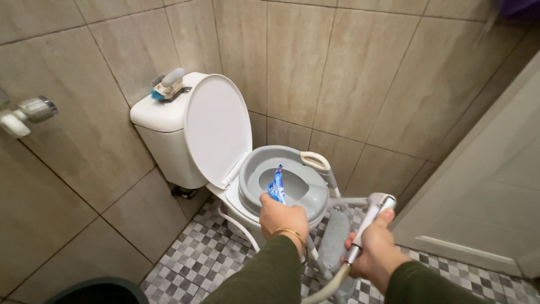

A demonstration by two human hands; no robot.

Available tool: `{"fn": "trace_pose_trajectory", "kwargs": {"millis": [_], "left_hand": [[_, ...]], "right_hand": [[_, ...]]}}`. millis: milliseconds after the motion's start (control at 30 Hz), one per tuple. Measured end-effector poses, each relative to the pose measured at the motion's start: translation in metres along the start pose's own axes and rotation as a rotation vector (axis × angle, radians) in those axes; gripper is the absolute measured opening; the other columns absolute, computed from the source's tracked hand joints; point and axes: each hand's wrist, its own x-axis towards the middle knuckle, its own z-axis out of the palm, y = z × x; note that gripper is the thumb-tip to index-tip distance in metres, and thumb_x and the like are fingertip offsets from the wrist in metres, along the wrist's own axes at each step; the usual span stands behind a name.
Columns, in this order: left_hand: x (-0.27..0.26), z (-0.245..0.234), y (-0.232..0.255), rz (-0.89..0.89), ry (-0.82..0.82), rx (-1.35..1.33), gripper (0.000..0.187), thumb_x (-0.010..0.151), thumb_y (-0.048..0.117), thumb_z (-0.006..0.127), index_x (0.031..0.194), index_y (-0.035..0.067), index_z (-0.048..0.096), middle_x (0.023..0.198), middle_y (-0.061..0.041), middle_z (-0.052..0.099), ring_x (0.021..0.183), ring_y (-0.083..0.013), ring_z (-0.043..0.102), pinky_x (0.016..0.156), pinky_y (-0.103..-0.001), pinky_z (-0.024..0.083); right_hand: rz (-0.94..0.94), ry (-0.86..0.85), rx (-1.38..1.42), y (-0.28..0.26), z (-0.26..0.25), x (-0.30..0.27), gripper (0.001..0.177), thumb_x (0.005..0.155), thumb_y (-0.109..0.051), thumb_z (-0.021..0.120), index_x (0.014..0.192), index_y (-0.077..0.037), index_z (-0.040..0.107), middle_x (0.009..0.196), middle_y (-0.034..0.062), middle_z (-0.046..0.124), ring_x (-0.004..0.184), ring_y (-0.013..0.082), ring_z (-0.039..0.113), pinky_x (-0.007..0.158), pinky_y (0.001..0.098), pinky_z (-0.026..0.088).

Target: Clean a child's toilet seat and step stool using a brush and cleaning product.

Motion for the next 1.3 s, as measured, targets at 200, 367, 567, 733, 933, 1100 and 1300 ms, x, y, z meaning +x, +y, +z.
{"fn": "trace_pose_trajectory", "kwargs": {"millis": [200, 367, 567, 733, 933, 1100, 1300], "left_hand": [[-0.015, 0.009, -0.005, 0.011, -0.042, -0.005, 0.052, 0.074, 0.01, 0.071, 0.123, 0.005, 0.055, 0.112, -0.021, 0.07, 0.11, -0.0405, 0.067, 0.097, -0.046, 0.051], [-0.036, 0.012, -0.024, -0.029, -0.083, 0.057, 0.055, 0.072, 0.009, 0.071, 0.125, 0.008, 0.054, 0.11, -0.021, 0.07, 0.109, -0.041, 0.066, 0.097, -0.046, 0.05], [-0.055, 0.007, -0.042, -0.074, -0.145, 0.102, 0.045, 0.073, 0.009, 0.072, 0.116, 0.008, 0.056, 0.109, -0.019, 0.071, 0.107, -0.0394, 0.068, 0.096, -0.046, 0.052], [-0.053, 0.007, -0.042, -0.08, -0.162, 0.113, 0.044, 0.075, 0.01, 0.073, 0.115, 0.007, 0.057, 0.108, -0.019, 0.072, 0.107, -0.0382, 0.07, 0.097, -0.044, 0.052], [-0.042, 0.006, -0.038, -0.038, -0.089, 0.083, 0.044, 0.074, 0.01, 0.073, 0.115, 0.006, 0.057, 0.108, -0.019, 0.071, 0.108, -0.0401, 0.067, 0.095, -0.047, 0.052], [-0.022, -0.005, -0.028, -0.03, -0.009, 0.05, 0.046, 0.077, 0.015, 0.07, 0.121, 0.008, 0.056, 0.109, -0.022, 0.071, 0.109, -0.0423, 0.066, 0.096, -0.049, 0.05], [0.031, -0.042, -0.004, -0.058, 0.151, -0.085, 0.052, 0.075, 0.016, 0.071, 0.124, 0.009, 0.057, 0.112, -0.021, 0.07, 0.11, -0.0411, 0.067, 0.096, -0.047, 0.051]], "right_hand": [[0.019, 0.056, 0.115, 0.016, -0.036, 0.0, 0.083, 0.089, -0.091, 0.019, 0.105, -0.015, 0.048, 0.074, 0.0054, 0.048, 0.063, 0.023, 0.044, 0.067, 0.0523, 0.04], [0.077, 0.136, 0.205, 0.059, -0.055, 0.0, 0.083, 0.09, -0.09, 0.018, 0.108, -0.015, 0.048, 0.076, 0.0062, 0.049, 0.065, 0.0231, 0.045, 0.069, 0.054, 0.041], [0.105, 0.204, 0.283, 0.08, -0.054, -0.023, 0.082, 0.09, -0.089, 0.018, 0.11, -0.015, 0.047, 0.079, 0.0071, 0.049, 0.067, 0.0232, 0.045, 0.072, 0.056, 0.042], [0.068, 0.216, 0.345, 0.067, -0.041, -0.03, 0.081, 0.09, -0.088, 0.018, 0.113, -0.015, 0.046, 0.081, 0.0079, 0.05, 0.068, 0.0234, 0.046, 0.075, 0.0577, 0.043], [0.009, 0.203, 0.395, 0.049, -0.027, -0.021, 0.081, 0.091, -0.087, 0.017, 0.116, -0.015, 0.045, 0.083, 0.0089, 0.051, 0.07, 0.0235, 0.047, 0.077, 0.0597, 0.045], [-0.041, 0.106, 0.358, 0.016, 0.012, -0.038, 0.078, 0.092, -0.083, 0.017, 0.117, -0.015, 0.045, 0.082, 0.0106, 0.051, 0.069, 0.0259, 0.049, 0.074, 0.0622, 0.045], [-0.337, -0.229, -0.008, -0.02, 0.105, -0.051, 0.044, 0.094, -0.038, 0.072, 0.118, -0.015, 0.043, 0.085, 0.0052, 0.045, 0.074, 0.0214, 0.049, 0.071, 0.0571, 0.047]]}}
